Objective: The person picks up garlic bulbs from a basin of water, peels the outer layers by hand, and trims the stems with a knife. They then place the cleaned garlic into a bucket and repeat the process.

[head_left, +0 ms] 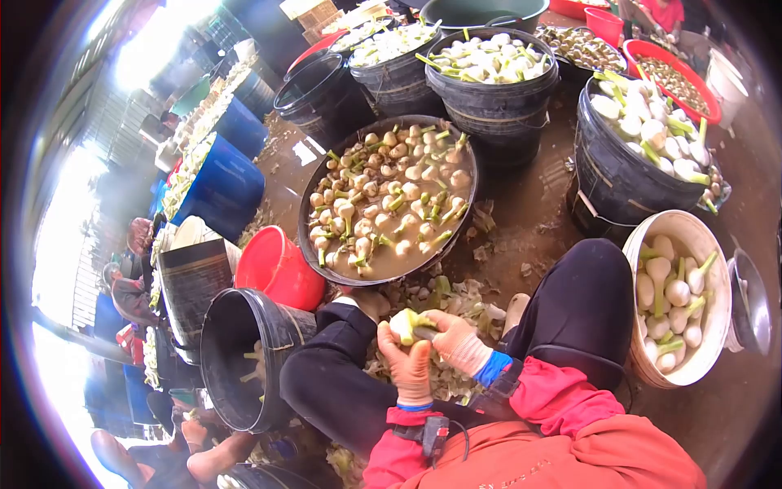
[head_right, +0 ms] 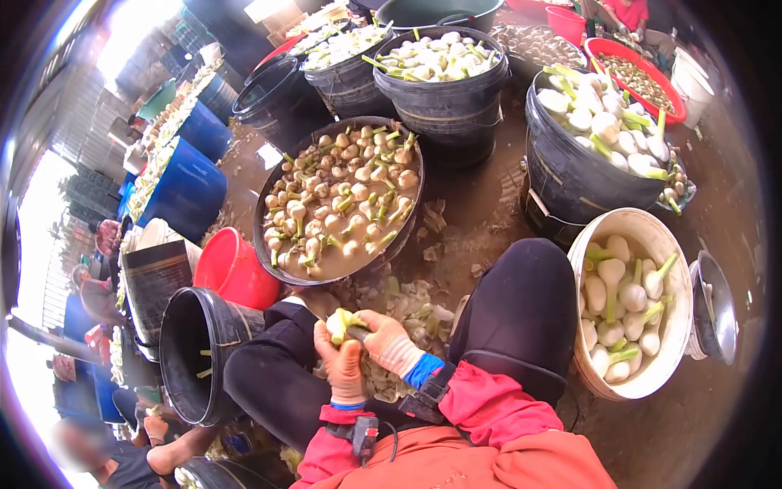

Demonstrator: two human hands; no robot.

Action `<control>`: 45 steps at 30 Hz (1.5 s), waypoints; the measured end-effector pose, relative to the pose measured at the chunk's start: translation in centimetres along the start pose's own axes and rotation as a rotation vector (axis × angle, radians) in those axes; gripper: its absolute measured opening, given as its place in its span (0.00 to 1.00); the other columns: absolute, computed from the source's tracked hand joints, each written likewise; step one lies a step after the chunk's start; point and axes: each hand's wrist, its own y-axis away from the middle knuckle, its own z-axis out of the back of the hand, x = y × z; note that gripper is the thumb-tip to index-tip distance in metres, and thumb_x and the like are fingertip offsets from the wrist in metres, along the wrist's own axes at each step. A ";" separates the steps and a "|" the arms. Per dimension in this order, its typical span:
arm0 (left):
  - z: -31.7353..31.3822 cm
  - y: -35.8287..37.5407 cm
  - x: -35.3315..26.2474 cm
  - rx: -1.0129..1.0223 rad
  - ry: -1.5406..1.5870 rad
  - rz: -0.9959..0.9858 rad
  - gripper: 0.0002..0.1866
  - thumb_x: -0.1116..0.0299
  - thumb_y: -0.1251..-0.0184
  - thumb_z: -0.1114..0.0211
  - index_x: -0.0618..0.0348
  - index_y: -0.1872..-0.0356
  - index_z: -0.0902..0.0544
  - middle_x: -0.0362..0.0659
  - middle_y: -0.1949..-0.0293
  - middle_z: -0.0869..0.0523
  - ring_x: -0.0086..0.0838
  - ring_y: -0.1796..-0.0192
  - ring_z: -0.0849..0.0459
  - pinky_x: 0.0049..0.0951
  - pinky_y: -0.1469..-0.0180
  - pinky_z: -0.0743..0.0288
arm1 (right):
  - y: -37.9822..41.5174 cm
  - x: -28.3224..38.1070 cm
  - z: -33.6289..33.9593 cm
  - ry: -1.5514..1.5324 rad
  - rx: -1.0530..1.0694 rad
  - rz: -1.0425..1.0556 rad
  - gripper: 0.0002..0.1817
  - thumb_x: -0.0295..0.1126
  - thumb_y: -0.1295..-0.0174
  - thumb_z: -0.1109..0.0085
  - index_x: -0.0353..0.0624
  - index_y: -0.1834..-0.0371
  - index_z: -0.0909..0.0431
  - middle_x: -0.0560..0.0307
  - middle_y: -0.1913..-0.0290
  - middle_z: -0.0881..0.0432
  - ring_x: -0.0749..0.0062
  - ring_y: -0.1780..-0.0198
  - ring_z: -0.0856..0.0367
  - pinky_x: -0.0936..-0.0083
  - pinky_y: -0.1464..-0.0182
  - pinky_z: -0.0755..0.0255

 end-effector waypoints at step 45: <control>1.2 -0.3 0.4 -0.070 -0.097 0.314 0.25 0.59 0.35 0.39 0.63 0.42 0.30 0.45 0.51 0.22 0.29 0.52 0.22 0.28 0.50 0.26 | 0.1 2.0 0.0 0.798 0.033 0.083 0.23 0.22 0.48 0.45 0.46 0.45 0.27 0.47 0.48 0.22 0.57 0.47 0.23 0.69 0.46 0.30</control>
